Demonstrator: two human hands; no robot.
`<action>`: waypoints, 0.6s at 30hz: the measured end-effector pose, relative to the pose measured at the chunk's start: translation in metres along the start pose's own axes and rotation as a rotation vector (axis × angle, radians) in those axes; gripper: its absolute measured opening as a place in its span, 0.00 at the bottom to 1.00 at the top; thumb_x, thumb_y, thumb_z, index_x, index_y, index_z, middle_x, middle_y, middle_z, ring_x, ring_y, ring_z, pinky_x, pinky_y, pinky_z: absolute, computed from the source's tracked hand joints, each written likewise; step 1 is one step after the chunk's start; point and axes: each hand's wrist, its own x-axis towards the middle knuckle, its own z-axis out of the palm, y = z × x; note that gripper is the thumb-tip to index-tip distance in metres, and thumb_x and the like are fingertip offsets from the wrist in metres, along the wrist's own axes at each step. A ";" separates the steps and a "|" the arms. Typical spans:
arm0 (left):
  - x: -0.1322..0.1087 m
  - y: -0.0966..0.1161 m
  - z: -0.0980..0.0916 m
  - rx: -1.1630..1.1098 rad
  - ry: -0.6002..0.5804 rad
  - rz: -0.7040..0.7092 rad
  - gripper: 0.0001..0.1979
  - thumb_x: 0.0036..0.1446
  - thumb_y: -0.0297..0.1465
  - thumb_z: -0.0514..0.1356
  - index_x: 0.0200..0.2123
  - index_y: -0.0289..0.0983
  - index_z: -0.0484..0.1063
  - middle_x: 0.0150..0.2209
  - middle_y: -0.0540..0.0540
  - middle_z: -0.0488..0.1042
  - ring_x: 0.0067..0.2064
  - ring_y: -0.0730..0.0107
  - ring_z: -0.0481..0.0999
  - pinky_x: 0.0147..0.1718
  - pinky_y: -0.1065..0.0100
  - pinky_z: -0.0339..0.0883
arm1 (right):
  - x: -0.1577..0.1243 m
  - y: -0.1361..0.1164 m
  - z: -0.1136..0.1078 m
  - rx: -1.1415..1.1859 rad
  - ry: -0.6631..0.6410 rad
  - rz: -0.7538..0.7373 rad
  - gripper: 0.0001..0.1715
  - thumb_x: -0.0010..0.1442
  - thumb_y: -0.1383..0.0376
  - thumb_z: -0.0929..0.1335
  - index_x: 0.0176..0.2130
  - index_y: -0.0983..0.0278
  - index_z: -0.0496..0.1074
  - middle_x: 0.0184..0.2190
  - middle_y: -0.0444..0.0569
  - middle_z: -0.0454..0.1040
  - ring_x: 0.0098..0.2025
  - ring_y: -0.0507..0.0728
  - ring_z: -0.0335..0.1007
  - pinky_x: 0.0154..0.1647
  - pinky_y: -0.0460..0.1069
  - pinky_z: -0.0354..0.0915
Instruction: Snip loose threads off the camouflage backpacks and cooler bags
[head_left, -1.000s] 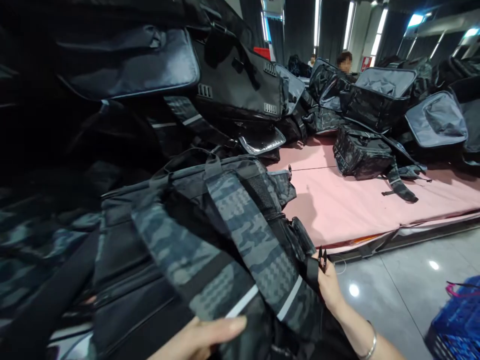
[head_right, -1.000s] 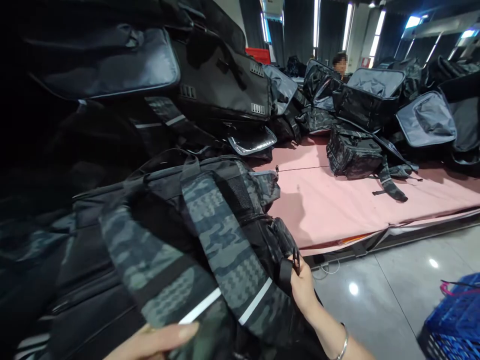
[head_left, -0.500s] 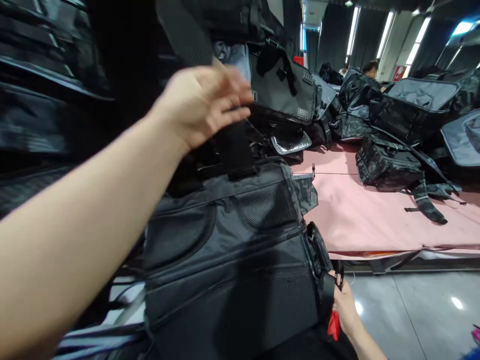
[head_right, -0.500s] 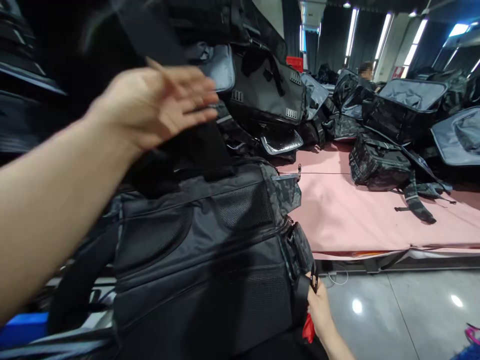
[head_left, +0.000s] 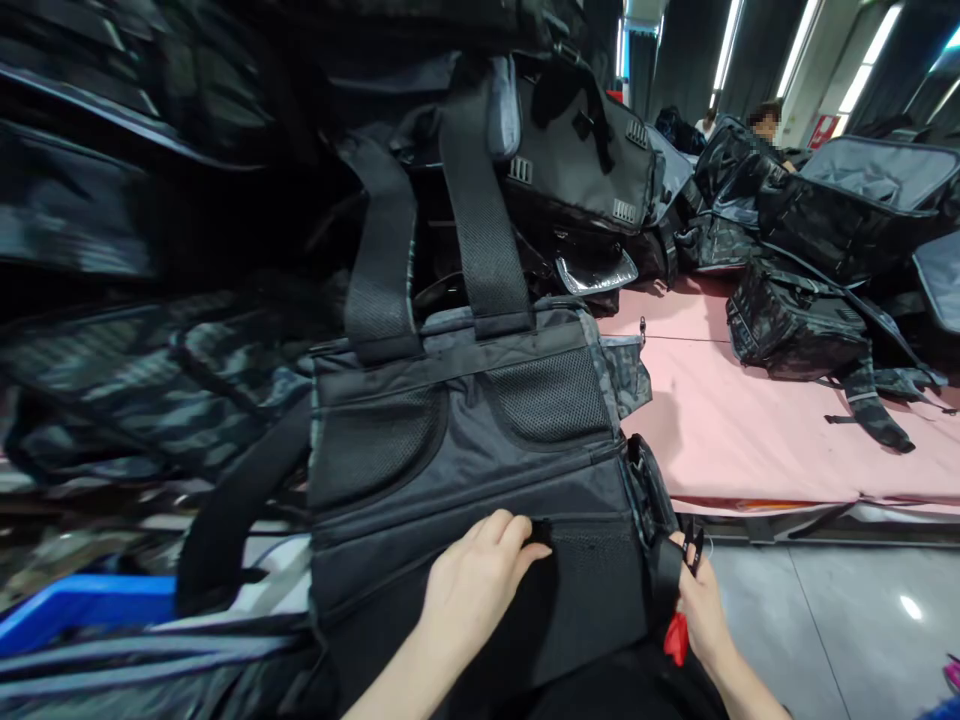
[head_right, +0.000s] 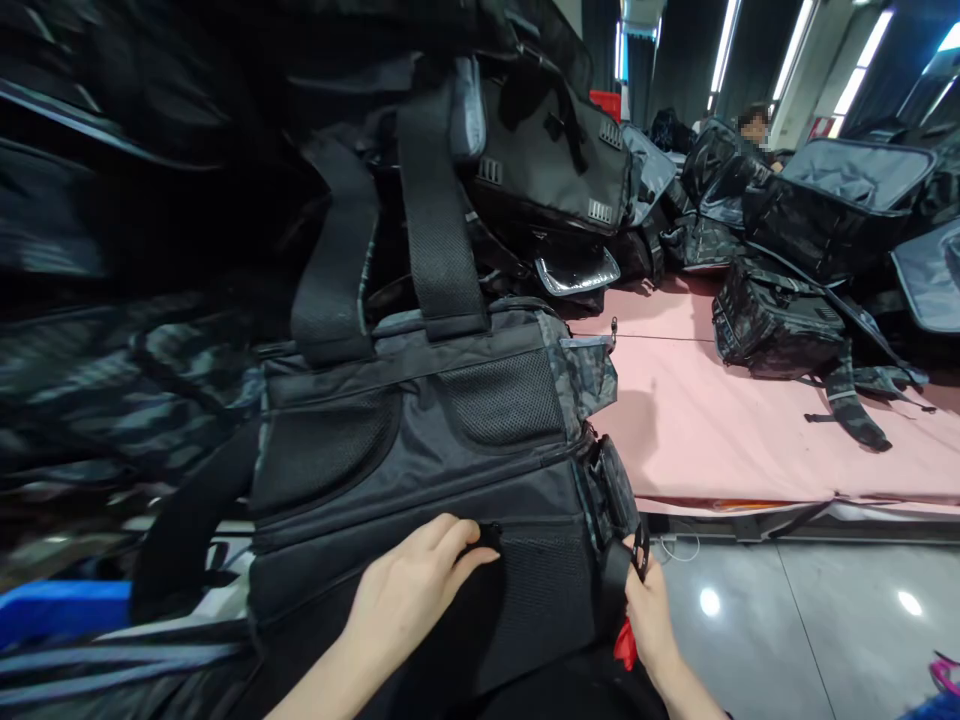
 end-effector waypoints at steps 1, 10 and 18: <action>0.001 0.002 0.002 -0.005 0.026 0.021 0.08 0.60 0.33 0.53 0.30 0.38 0.68 0.29 0.49 0.71 0.31 0.69 0.73 0.27 0.72 0.62 | 0.000 0.001 0.000 -0.012 -0.011 -0.006 0.22 0.48 0.49 0.71 0.25 0.64 0.66 0.22 0.42 0.64 0.27 0.52 0.58 0.28 0.45 0.60; -0.005 0.000 0.007 0.047 0.264 0.219 0.09 0.60 0.26 0.49 0.29 0.36 0.66 0.26 0.48 0.68 0.25 0.69 0.70 0.24 0.69 0.62 | 0.008 0.024 -0.010 -0.114 0.020 -0.049 0.24 0.48 0.46 0.71 0.26 0.65 0.70 0.24 0.46 0.70 0.30 0.54 0.64 0.33 0.46 0.64; -0.006 0.006 0.017 0.160 0.233 0.196 0.12 0.54 0.19 0.48 0.23 0.38 0.62 0.21 0.50 0.66 0.22 0.68 0.69 0.22 0.68 0.60 | 0.010 0.033 -0.010 -0.151 0.147 -0.040 0.29 0.39 0.42 0.73 0.25 0.65 0.73 0.21 0.47 0.72 0.26 0.57 0.69 0.28 0.46 0.66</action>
